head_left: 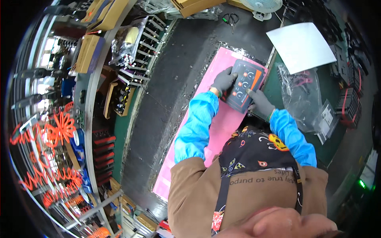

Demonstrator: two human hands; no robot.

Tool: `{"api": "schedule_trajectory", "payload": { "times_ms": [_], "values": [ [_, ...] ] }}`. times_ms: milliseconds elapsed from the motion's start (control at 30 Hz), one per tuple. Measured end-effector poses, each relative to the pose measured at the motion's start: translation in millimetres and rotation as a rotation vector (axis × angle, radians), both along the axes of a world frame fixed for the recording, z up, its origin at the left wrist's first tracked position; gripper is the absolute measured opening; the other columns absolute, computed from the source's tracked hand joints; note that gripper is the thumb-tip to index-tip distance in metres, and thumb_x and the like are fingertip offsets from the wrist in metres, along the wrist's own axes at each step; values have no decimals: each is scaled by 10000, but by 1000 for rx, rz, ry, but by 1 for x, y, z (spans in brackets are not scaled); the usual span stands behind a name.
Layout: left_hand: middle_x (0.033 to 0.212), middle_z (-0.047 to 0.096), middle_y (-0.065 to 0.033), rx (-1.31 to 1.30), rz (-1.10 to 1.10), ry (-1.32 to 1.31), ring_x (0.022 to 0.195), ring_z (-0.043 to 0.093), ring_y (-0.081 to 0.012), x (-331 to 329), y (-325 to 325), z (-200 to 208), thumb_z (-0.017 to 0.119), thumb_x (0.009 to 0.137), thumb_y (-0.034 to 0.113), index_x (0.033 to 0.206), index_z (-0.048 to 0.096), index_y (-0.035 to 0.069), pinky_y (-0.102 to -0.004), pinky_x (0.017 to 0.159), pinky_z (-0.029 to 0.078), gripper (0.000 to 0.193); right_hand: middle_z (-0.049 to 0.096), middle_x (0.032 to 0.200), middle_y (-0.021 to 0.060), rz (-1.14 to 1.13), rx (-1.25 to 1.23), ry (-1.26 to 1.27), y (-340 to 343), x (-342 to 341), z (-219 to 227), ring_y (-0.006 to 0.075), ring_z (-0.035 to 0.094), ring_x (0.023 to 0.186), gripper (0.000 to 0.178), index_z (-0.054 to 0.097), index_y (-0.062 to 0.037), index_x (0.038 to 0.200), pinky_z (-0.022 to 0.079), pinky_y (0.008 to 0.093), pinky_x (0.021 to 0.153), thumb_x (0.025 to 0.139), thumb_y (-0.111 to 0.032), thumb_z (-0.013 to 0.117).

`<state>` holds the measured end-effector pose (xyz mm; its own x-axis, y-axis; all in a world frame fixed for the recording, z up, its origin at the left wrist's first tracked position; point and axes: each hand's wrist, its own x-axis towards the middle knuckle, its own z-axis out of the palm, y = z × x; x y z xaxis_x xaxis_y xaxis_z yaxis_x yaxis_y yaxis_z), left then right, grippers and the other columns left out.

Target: The person assembles electronic control units by inserting a grey metal casing into a black plastic housing with an orange label. They handle the components one at a time, aligning the parts and pressing them together on a pink workbench mat.

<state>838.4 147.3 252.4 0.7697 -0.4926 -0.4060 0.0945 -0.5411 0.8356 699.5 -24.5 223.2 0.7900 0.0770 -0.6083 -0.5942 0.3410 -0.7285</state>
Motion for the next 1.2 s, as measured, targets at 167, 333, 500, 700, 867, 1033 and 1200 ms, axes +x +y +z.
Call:
{"api": "schedule_trajectory", "payload": {
  "times_ms": [167,333,500,700,867,1033,1200],
  "values": [
    [1190,627,-173,657,-242,-347,1108,617,-360,17,-7,-56,581,886,442,1276,627,237,-464,960,496,443,566,783,71,172,-146,216,-15,18,-50,203,574,578,296,542,4,1050,516,354,510,921,-247,631],
    [1217,605,-173,517,-184,-282,1123,582,-372,17,-9,-50,596,880,398,1212,644,185,-508,926,490,397,615,842,136,42,-295,159,-10,10,-50,240,628,622,280,547,37,1044,533,348,529,894,-180,640],
    [1229,620,-214,239,88,-578,1202,545,-377,-5,20,-90,609,888,399,1354,549,16,-458,1025,422,606,638,918,139,135,-134,106,-38,-25,-28,229,657,722,340,570,41,1167,577,342,606,920,-191,596],
    [1220,619,-181,197,54,-604,1112,578,-335,-70,-52,-6,632,913,189,1445,455,45,-440,953,455,579,648,982,117,-163,-47,82,-133,-126,9,192,647,788,364,552,4,1261,563,318,651,948,-183,559],
    [1235,636,-187,-132,-200,-399,1123,624,-272,-101,-157,18,621,950,183,1424,476,24,-371,957,484,521,647,960,84,-462,-183,53,-240,-201,59,147,622,756,298,561,-23,1221,531,276,624,954,-155,560],
    [1193,657,-194,-251,-522,-151,1081,658,-269,-135,-292,30,622,951,204,1386,526,68,-358,917,515,466,647,973,40,-755,-444,-104,-397,-291,76,91,586,735,269,584,-50,1199,505,238,630,970,-192,591],
    [1291,619,-197,-88,-933,-165,1173,623,-269,-177,-415,47,636,960,250,1396,511,42,-349,966,512,499,649,976,24,-838,-734,-91,-506,-348,112,92,613,810,319,588,-64,1238,509,256,714,981,-253,569]
  ]
}}
